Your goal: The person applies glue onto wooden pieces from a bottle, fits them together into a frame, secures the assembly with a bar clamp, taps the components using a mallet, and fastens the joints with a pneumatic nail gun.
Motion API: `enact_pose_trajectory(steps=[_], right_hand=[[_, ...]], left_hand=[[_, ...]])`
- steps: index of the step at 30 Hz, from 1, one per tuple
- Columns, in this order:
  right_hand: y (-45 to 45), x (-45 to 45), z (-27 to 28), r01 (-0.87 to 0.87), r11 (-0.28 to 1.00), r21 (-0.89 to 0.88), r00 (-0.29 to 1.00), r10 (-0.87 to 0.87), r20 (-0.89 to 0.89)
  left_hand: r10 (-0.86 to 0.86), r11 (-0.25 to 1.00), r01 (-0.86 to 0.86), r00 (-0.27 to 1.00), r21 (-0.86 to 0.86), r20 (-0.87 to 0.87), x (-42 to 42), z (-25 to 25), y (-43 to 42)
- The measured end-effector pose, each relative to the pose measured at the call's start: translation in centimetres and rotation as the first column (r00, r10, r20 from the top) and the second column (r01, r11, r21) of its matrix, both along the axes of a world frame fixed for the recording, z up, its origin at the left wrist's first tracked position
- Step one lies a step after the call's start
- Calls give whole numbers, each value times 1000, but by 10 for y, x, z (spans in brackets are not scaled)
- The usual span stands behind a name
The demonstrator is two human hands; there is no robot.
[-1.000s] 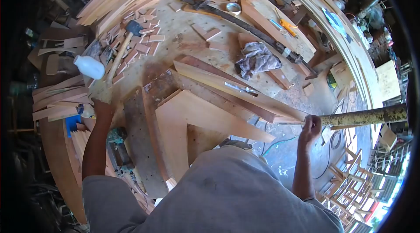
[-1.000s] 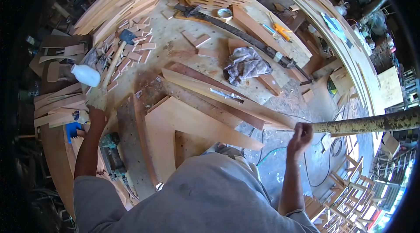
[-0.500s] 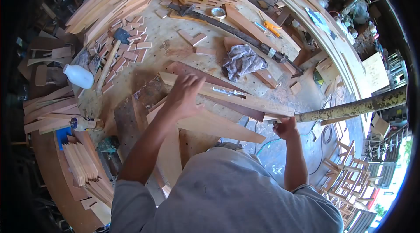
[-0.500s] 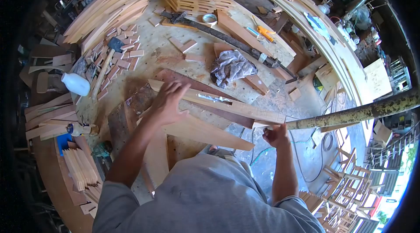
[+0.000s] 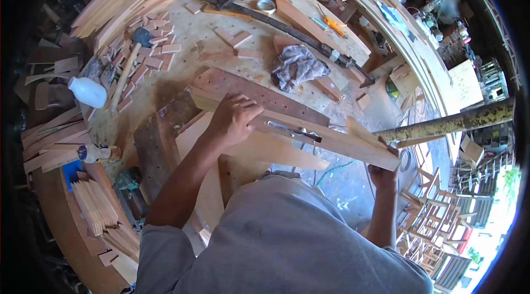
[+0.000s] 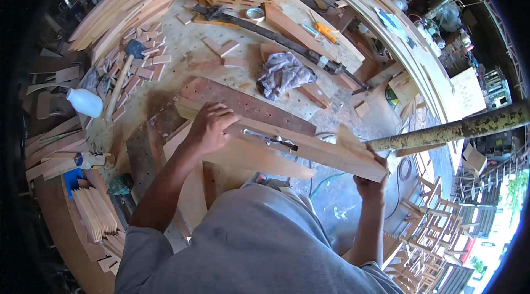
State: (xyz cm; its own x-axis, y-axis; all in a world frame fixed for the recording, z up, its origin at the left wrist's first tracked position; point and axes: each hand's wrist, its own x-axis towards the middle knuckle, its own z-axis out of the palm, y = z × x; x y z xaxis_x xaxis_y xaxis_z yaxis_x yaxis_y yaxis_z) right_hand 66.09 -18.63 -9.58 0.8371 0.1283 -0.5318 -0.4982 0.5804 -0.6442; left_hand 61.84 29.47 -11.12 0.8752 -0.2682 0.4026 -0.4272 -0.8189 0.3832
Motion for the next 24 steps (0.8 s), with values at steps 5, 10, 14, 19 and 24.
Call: enact_pose_trajectory(steps=[5, 10, 14, 19, 24], right_hand=[[-48, -11, 27, 356, 611, -707, 711, 314, 629], [-51, 2, 91, 357, 887, -293, 737, -75, 672], [38, 36, 126, 87, 907, -412, 737, 220, 639], [151, 93, 99, -410, 811, -417, 553, 585, 594], [268, 153, 16, -679, 713, -175, 545, 649, 530]], left_hand=[[-29, 997, 39, 986, -59, 167, -17, 32, -12], [20, 989, -2, 992, -147, 121, -41, 76, 0], [157, 987, -156, 985, -31, 65, -62, 102, 25], [500, 858, -498, 866, 128, 16, -116, 107, 65], [629, 737, -645, 764, 201, 145, -150, 66, 105]])
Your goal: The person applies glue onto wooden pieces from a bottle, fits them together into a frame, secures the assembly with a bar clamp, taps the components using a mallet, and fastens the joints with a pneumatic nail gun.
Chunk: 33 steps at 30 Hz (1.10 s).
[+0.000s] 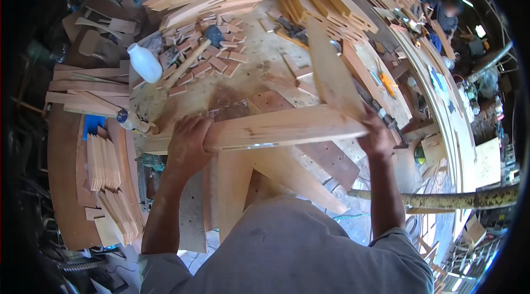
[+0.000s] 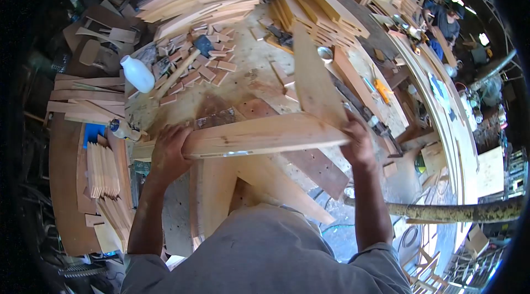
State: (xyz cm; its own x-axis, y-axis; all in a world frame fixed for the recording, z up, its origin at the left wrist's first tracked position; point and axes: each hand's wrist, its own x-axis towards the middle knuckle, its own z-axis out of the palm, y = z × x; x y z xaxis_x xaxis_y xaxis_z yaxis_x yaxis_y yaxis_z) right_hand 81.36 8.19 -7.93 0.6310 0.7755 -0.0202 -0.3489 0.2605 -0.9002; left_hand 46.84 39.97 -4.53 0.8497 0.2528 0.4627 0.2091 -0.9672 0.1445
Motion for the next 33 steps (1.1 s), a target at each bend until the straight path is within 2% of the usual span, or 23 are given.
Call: enact_pose_trajectory(steps=[2, 3, 5, 6, 10, 15, 16, 17, 18, 19, 20, 21, 25, 27, 28, 30, 31, 33], right_hand=[[52, 4, -7, -49, 997, 61, 993, 55, -100], [73, 21, -32, -60, 996, 70, 993, 67, -100], [115, 53, -87, 55, 993, 103, 955, -23, -294], [126, 54, -84, 50, 993, 109, 955, -15, -298], [178, 51, -71, -124, 983, 134, 936, 161, -312], [203, 91, -135, -126, 991, 48, 941, 134, -310], [204, 99, -137, 9, 999, -46, 862, 16, 507], [207, 106, -135, 154, 988, -13, 183, -15, 983], [214, 109, -128, 146, 989, -36, 199, 6, 980], [222, 113, -120, 164, 928, -336, 484, 221, 847], [228, 110, -113, 90, 794, -601, 720, 365, 590], [229, 102, -106, 69, 787, -613, 727, 381, 571], [251, 68, -74, 340, 658, -673, 565, 429, 705], [258, 42, -77, 367, 843, -393, 451, 208, 868], [266, 31, -77, 363, 846, -390, 450, 208, 869], [279, 16, -78, 92, 936, -340, 375, 284, 882], [283, 13, -82, 90, 937, -337, 374, 282, 884], [295, 7, -96, 89, 929, -359, 161, 342, 926]], left_hand=[[60, 998, -60, 998, -14, -9, -6, -18, 11], [100, 994, -100, 995, -38, -19, -7, -27, 17], [174, 980, -177, 984, -86, -42, -6, -42, 31], [180, 980, -183, 983, -80, -44, -6, -47, 39], [179, 951, -210, 972, -228, -151, -2, -68, 72], [139, 957, -161, 985, -242, -105, 14, -94, 108], [145, 951, -173, 982, -257, -125, 18, -98, 114], [151, 943, -187, 978, -274, -147, 23, -102, 119], [156, 936, -199, 974, -289, -165, 26, -108, 123], [158, 920, -223, 964, -323, -214, 28, -113, 129], [161, 903, -249, 952, -351, -260, 28, -117, 135], [154, 904, -237, 957, -354, -248, 28, -122, 140], [157, 909, -236, 957, -344, -242, 29, -127, 152], [169, 917, -230, 964, -326, -207, 21, -135, 158], [164, 931, -205, 974, -302, -157, 19, -141, 163], [144, 956, -153, 988, -250, -53, 19, -154, 171], [146, 957, -155, 988, -247, -52, 19, -159, 175], [143, 934, -169, 984, -316, -103, 21, -167, 183]])
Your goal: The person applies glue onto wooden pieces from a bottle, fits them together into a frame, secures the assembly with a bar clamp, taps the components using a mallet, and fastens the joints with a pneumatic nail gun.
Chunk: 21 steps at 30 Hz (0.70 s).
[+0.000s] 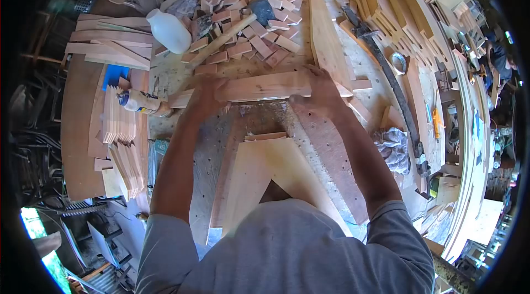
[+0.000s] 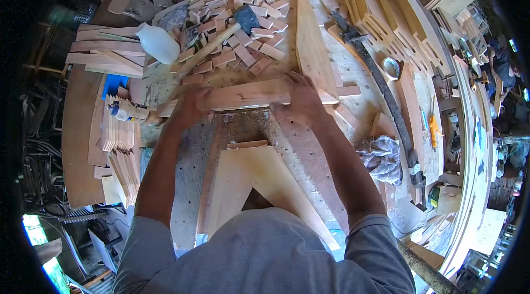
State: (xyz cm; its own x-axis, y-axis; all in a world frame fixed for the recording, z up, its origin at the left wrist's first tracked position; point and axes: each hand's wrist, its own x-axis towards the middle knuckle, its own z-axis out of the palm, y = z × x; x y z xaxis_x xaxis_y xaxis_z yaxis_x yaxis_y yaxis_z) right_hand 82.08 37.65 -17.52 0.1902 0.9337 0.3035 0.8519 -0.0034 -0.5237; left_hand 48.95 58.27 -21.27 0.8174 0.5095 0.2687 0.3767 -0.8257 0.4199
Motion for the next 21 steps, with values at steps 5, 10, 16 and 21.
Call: enact_pose_trajectory(steps=[5, 10, 16, 21], right_hand=[[11, 1, -8, -90, 986, -139, 975, 115, 188], [7, 1, -15, -129, 990, -49, 983, 135, 127], [8, -2, -17, -85, 995, -52, 989, 91, 117], [6, -3, -17, -101, 995, -12, 987, 101, 124]], left_hand=[[62, 994, -67, 996, 83, 65, 5, -9, -10], [762, 505, -852, 366, -135, 534, -31, 116, -62], [951, 295, -516, 76, -804, 300, -162, 43, 46], [875, 481, -379, 148, -791, 462, -117, 33, 91]])
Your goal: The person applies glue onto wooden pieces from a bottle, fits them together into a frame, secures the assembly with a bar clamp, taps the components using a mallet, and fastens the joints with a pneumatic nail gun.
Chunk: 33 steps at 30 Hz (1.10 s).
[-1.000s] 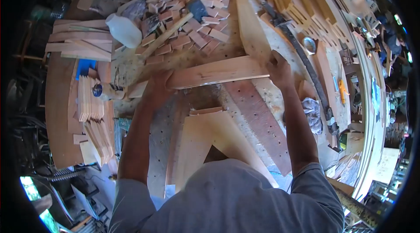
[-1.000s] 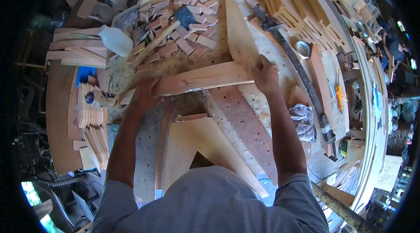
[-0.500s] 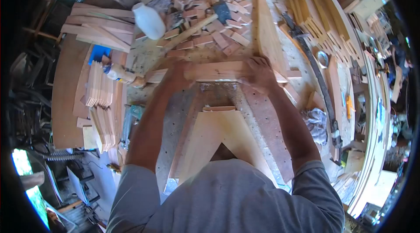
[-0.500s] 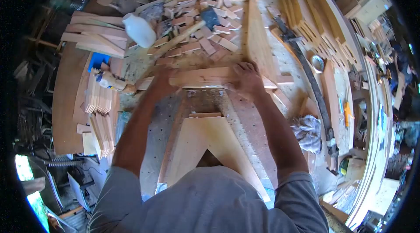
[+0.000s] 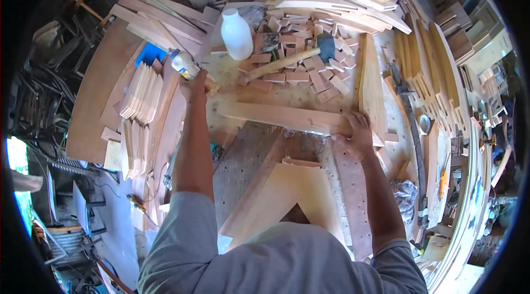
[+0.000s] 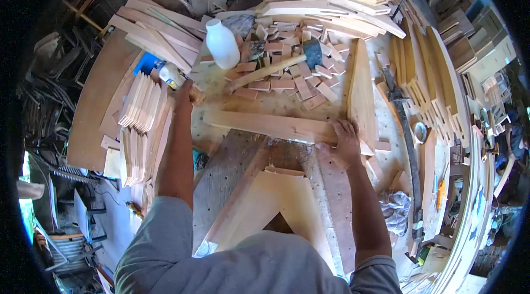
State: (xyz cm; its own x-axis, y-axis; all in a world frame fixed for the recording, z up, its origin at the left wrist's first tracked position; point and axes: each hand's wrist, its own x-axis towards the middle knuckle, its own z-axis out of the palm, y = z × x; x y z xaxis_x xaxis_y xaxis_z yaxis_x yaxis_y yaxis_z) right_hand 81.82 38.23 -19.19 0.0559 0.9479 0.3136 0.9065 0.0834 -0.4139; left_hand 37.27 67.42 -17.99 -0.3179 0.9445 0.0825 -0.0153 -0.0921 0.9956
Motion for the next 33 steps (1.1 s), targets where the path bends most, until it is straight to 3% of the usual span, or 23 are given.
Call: enact_pose_trajectory(steps=[2, 6, 12, 16, 17, 18, 20, 21, 23, 24, 26, 31, 33], right_hand=[[4, 5, 1, 16, 1000, 5, 1000, -16, -1], [3, 1, 5, 18, 998, -52, 1000, -18, -1], [1, -2, 5, 54, 997, -57, 998, -51, 48], [1, 3, 1, 44, 996, -73, 999, -42, 33], [1, 4, 2, 52, 996, -73, 998, -50, 33], [1, 4, 2, 45, 997, -64, 999, -43, 32], [1, 4, 2, 25, 998, -50, 999, -23, 30], [-1, 4, 2, 11, 999, -42, 1000, -10, 29], [-2, 3, 4, 14, 999, -46, 999, -12, 43], [-2, 3, 5, 19, 998, -52, 998, -16, 53], [-1, 1, 6, 28, 998, -60, 997, -24, 75], [0, 8, -4, 1, 1000, -26, 998, 0, 55], [1, 6, -5, -9, 1000, -20, 999, 10, 42]], left_hand=[[7, 996, -5, 1000, 88, -22, 26, -3, 19], [125, 970, -11, 878, 242, -461, 50, -29, 28], [87, 985, 2, 861, 175, -501, 63, -18, 9], [271, 961, -250, 782, 115, -561, 62, -33, -10], [235, 971, -218, 794, 98, -561, 74, 3, -53], [228, 947, -56, 812, 316, -538, 74, 6, -86], [-256, 965, 233, 732, -121, -631, 90, 52, -188], [-462, 843, 489, 445, -224, -767, 90, 45, -231], [-254, 717, 690, 390, 98, -885, 106, 27, -318], [-443, 695, 716, 353, -67, -824, 113, 48, -338], [-407, 750, 626, 183, -213, -895, 112, 22, -370], [-385, 749, 656, 315, -95, -867, 113, -13, -368], [-328, 762, 645, 313, -54, -891, 114, -22, -361]])
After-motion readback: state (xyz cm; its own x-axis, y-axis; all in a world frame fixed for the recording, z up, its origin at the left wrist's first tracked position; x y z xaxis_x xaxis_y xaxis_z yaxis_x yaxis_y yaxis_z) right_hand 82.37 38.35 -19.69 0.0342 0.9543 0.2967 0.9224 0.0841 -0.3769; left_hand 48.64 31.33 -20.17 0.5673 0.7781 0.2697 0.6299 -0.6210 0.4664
